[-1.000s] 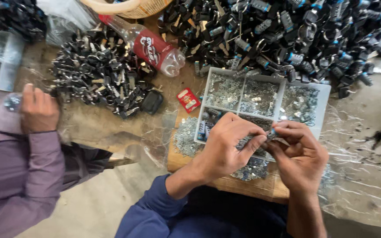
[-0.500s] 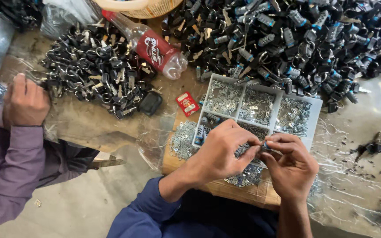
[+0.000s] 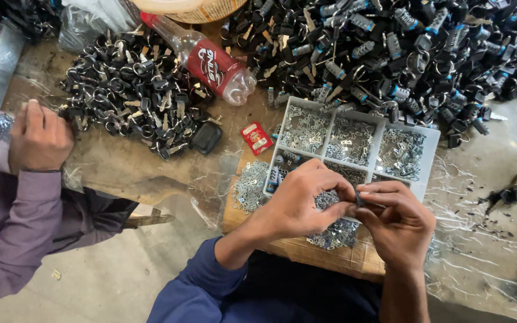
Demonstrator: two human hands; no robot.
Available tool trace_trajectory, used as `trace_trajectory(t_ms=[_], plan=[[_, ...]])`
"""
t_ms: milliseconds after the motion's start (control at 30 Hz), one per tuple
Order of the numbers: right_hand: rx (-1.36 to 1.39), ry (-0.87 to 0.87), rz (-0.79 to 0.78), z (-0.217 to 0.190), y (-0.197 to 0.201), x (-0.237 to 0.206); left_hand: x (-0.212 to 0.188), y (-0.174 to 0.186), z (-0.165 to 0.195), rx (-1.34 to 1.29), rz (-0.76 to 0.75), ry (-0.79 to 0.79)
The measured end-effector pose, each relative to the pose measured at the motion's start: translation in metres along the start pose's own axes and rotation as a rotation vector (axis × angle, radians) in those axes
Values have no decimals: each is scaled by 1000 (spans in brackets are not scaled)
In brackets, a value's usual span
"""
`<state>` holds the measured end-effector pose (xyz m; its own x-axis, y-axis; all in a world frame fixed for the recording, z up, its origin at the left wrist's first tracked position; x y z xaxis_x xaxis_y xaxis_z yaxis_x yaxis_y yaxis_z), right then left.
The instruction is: The person assembles small key cylinders by inserting metal pins into a blue and white plastic housing. They repeatedly pick up pins from a compartmentalized tray and insert them into the cylinder, then place the assembled unit into a designated compartment.
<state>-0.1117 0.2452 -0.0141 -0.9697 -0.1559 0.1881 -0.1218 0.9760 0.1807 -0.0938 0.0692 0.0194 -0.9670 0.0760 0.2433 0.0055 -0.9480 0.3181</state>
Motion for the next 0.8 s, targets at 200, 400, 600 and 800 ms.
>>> trace_trajectory(t_ms=[200,400,600,800], plan=[[31,56,-124,-6,-5,-2,2,-3,-8,-36,-135,18],[159,-38,-42,-3,-6,4,9,8,5,-133,-23,26],[610,-61,154,6,41,-25,-17,9,54,437,12,-382],[613,-30,414,29,141,-146,60,-127,82,183,-679,-354]])
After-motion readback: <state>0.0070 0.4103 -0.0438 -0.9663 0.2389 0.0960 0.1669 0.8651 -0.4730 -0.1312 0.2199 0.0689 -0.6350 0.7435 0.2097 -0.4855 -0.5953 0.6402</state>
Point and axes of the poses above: each hand's wrist, its own x-axis towards the middle knuckle, its own y-axis out of the back of the hand, z = x × y, the point moved 9 cm from there along x, towards the middle knuckle, and after that the axes turned 5 degrees about z, right-handed, at the moved point
